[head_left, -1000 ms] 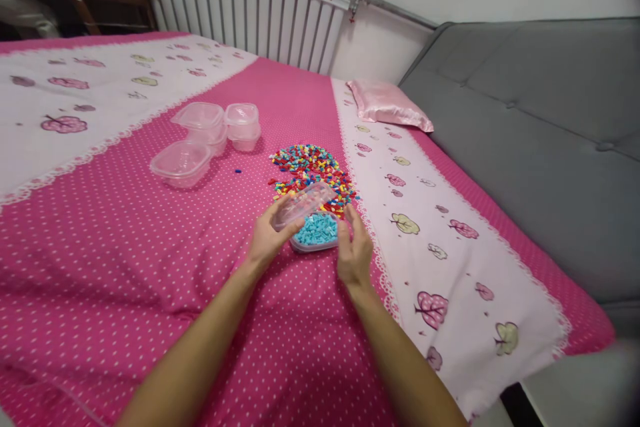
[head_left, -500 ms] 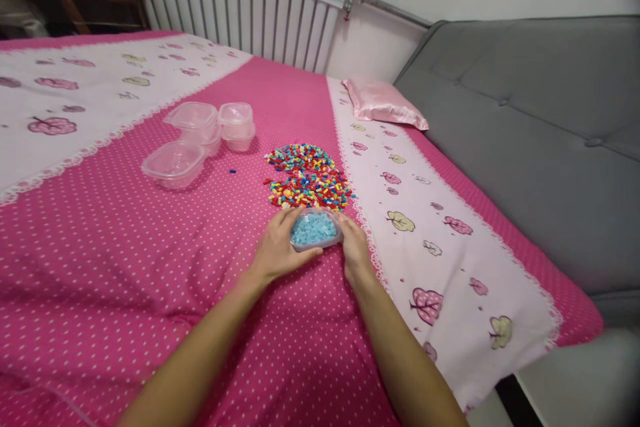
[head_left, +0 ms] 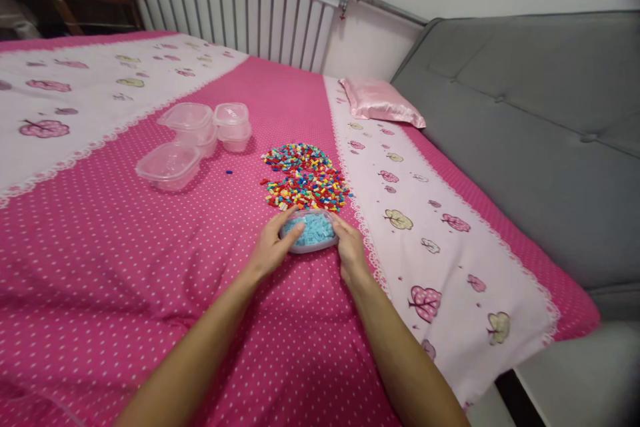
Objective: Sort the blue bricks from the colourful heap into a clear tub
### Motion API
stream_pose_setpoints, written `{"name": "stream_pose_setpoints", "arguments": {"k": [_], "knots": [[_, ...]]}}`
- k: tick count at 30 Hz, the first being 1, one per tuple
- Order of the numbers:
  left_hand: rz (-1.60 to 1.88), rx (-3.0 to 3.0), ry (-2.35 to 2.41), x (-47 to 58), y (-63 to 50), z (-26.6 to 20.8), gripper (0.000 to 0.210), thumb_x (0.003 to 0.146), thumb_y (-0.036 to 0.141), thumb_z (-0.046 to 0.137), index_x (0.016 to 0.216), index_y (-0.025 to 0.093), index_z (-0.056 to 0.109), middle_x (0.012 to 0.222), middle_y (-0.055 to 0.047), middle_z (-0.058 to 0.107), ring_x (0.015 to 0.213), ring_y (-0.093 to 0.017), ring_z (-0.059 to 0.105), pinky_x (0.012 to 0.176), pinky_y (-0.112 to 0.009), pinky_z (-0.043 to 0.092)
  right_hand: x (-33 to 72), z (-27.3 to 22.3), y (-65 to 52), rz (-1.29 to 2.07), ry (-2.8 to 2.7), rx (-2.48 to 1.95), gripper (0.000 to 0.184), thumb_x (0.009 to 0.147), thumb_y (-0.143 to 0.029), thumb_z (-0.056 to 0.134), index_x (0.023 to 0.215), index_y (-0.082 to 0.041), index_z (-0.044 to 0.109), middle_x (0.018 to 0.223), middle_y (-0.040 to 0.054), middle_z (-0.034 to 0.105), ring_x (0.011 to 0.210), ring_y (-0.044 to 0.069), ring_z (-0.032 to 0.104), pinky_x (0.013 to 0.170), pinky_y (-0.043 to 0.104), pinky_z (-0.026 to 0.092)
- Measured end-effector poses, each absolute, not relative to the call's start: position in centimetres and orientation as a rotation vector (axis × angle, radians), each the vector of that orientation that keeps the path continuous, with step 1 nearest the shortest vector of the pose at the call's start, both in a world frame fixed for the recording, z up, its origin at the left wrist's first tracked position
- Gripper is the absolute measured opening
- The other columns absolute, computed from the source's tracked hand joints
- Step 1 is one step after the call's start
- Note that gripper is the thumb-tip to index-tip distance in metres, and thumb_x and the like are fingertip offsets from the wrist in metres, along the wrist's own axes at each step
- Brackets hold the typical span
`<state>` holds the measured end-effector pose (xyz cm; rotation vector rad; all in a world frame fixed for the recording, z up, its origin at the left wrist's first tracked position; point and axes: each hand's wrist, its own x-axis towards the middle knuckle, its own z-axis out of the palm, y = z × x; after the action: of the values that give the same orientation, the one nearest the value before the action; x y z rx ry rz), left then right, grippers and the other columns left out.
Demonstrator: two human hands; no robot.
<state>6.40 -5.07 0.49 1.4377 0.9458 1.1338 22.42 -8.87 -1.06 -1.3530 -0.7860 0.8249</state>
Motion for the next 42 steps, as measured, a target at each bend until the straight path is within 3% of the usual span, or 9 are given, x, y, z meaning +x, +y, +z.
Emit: {"name": "stream_pose_setpoints", "arguments": {"k": [3,8,12,16,21,27,30,35,42], "knots": [[1.193,1.14,0.999,6.5,-4.6,0.2,0.046,0.073,0.047,0.07,0.11,0.02,0.069,0.119,-0.01,0.067,0.112,-0.028,0.059,0.098,-0.039,0.042,22.5,-1.1,-8.8,0.857,-0.791,-1.343,0.042,0.077,-0.029,0.052,0.113,-0.016,0.069,0.12,0.0072,0.067,0.111,0.021,0.063,0.098,0.04,0.048],[1.073,1.072,0.892,6.3,-4.5,-0.4,0.047,0.069,0.054,0.071,0.093,0.014,0.074,0.1,-0.013,0.073,0.098,-0.029,0.064,0.093,-0.039,0.045,22.5,-1.3,-8.7,0.853,-0.757,-1.381,0.044,0.077,-0.029,0.052,0.115,-0.013,0.067,0.123,0.0097,0.065,0.114,0.021,0.062,0.101,0.04,0.045],[1.135,1.011,0.883,6.3,-4.8,-0.2,0.05,0.069,0.05,0.074,0.107,0.018,0.071,0.114,-0.01,0.07,0.104,-0.026,0.062,0.095,-0.037,0.043,22.4,-1.3,-8.7,0.806,-0.769,-1.422,0.046,0.078,-0.032,0.052,0.117,-0.013,0.065,0.126,0.0106,0.063,0.116,0.021,0.06,0.103,0.041,0.043],[1.147,1.115,0.918,6.2,-4.6,-0.4,0.048,0.072,0.05,0.071,0.107,0.017,0.072,0.106,-0.009,0.073,0.096,-0.026,0.065,0.089,-0.037,0.046,22.4,-1.2,-8.8,0.795,-0.79,-1.425,0.046,0.078,-0.033,0.052,0.116,-0.012,0.066,0.126,0.0117,0.063,0.116,0.022,0.059,0.103,0.04,0.042],[1.156,1.464,1.128,5.9,-4.6,-0.4,0.037,0.081,0.044,0.06,0.104,0.019,0.074,0.106,-0.008,0.073,0.098,-0.03,0.065,0.092,-0.041,0.045,22.5,-1.2,-8.7,0.78,-0.779,-1.411,0.04,0.076,-0.035,0.054,0.108,-0.014,0.068,0.116,0.0094,0.069,0.108,0.023,0.062,0.097,0.039,0.046],[1.001,1.718,1.237,5.8,-5.0,0.1,0.048,0.089,0.039,0.042,0.121,0.012,0.066,0.118,-0.013,0.068,0.104,-0.031,0.064,0.093,-0.042,0.044,22.4,-1.2,-8.5,0.93,-0.591,-1.329,0.034,0.069,-0.03,0.06,0.1,-0.02,0.071,0.105,0.0021,0.073,0.098,0.019,0.064,0.085,0.03,0.049],[1.041,1.618,1.176,5.9,-4.7,-0.2,0.05,0.084,0.044,0.05,0.118,0.013,0.068,0.12,-0.013,0.067,0.106,-0.032,0.063,0.095,-0.042,0.044,22.6,-0.8,-8.5,1.011,-0.445,-1.344,0.034,0.063,-0.024,0.059,0.095,-0.021,0.071,0.09,-0.0008,0.074,0.086,0.017,0.065,0.072,0.026,0.05],[1.011,1.219,0.998,5.8,-4.1,0.0,0.057,0.065,0.052,0.073,0.109,0.015,0.073,0.118,-0.013,0.067,0.103,-0.031,0.065,0.093,-0.04,0.047,22.8,0.6,-8.6,1.135,-0.289,-1.352,0.012,0.061,-0.02,0.054,0.065,-0.018,0.066,0.058,-0.0036,0.066,0.056,0.012,0.056,0.054,0.022,0.045],[0.882,0.883,0.836,5.1,-4.2,0.9,0.06,0.052,0.041,0.086,0.106,0.018,0.074,0.106,-0.012,0.073,0.096,-0.023,0.068,0.086,-0.029,0.049,22.7,1.6,-8.7,1.278,-0.396,-1.218,0.017,0.067,-0.022,0.049,0.07,-0.018,0.065,0.064,-0.003,0.069,0.06,0.014,0.061,0.06,0.023,0.048]]}}
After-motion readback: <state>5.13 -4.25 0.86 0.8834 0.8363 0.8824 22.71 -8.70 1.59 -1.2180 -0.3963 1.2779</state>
